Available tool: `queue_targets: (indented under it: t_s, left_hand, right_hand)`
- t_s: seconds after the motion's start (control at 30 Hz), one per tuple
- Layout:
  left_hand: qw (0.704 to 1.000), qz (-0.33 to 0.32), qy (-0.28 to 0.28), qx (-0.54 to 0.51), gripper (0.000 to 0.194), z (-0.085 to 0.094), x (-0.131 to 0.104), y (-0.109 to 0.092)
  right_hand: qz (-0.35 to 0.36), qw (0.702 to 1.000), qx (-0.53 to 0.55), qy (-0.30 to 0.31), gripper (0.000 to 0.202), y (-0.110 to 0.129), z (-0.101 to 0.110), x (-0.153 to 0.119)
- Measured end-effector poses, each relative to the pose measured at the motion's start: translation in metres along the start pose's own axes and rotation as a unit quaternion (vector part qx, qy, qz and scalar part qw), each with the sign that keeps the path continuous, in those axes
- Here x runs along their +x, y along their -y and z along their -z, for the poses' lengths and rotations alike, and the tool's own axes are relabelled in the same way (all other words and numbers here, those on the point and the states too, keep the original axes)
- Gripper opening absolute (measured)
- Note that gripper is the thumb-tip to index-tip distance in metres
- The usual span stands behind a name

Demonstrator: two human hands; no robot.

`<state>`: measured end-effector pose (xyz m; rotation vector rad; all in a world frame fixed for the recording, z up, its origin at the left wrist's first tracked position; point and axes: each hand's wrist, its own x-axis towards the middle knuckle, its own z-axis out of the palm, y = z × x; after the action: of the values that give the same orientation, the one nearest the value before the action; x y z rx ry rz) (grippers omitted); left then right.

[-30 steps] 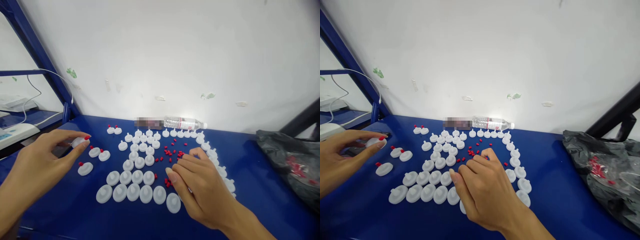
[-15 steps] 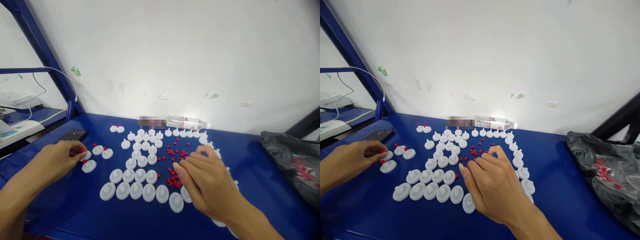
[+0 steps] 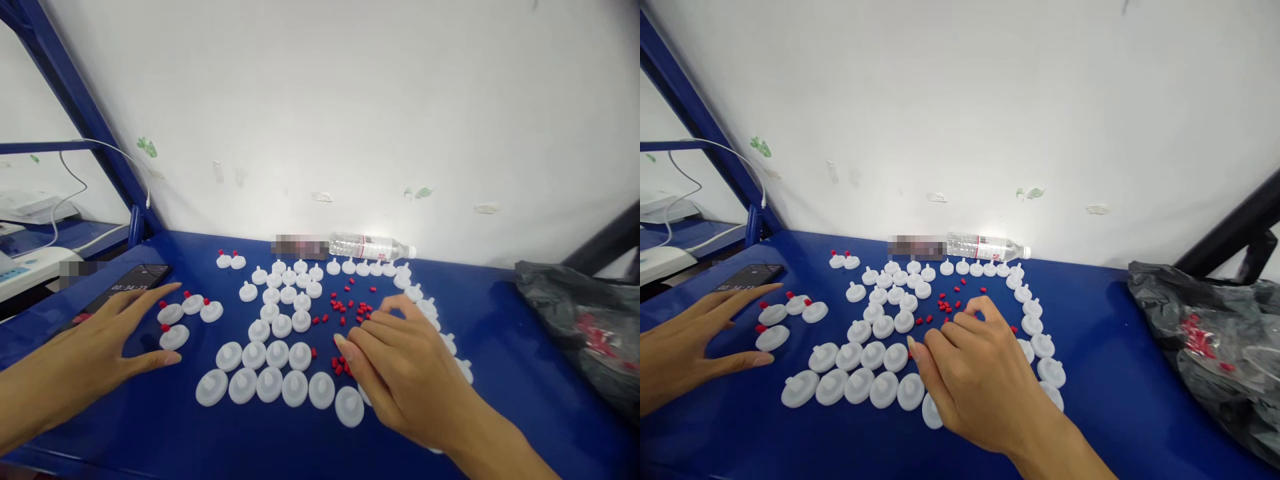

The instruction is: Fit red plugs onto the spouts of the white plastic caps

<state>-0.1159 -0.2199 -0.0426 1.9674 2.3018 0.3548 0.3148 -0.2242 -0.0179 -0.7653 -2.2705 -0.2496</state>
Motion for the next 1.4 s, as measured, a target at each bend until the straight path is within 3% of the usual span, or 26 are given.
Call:
queue_targets:
  t_s: [0.1,0.23,0.47,0.77,0.93,1.13,1.3,1.4]
  left_hand:
    - [0.997,0.018,0.065,-0.028,0.105,0.002,0.006,-0.007]
    - [0.995,0.017,0.074,-0.060,0.104,0.001,0.016,-0.027]
    - [0.997,-0.040,0.024,-0.053,0.075,-0.021,0.032,-0.036]
    - [0.996,-0.081,-0.023,0.032,0.067,-0.036,0.075,-0.039]
    - [0.995,-0.073,-0.024,0.065,0.063,-0.031,0.103,-0.053]
    - [0.990,-0.041,-0.082,0.107,0.080,-0.004,0.086,-0.088]
    - [0.988,-0.138,-0.043,0.060,0.052,0.016,0.097,-0.140]
    - [0.984,-0.161,-0.066,0.041,0.046,0.017,0.111,-0.166]
  right_hand:
    - [0.007,1.000,-0.002,-0.006,0.047,0.002,0.000,0.001]
    - [0.013,1.000,-0.008,-0.016,0.049,0.003,-0.001,0.001]
    - [0.015,1.000,-0.020,-0.013,0.051,-0.002,0.001,0.002]
    - [0.020,0.999,-0.027,-0.012,0.051,-0.009,0.006,0.003]
    - [0.028,0.997,-0.076,0.011,0.054,-0.028,0.009,0.010]
    - [-0.062,0.990,-0.113,0.053,0.049,-0.073,0.012,0.013]
    - [-0.143,0.978,-0.124,0.083,0.041,-0.095,0.009,-0.002]
    - [-0.171,0.970,-0.145,0.098,0.030,-0.103,0.008,-0.011]
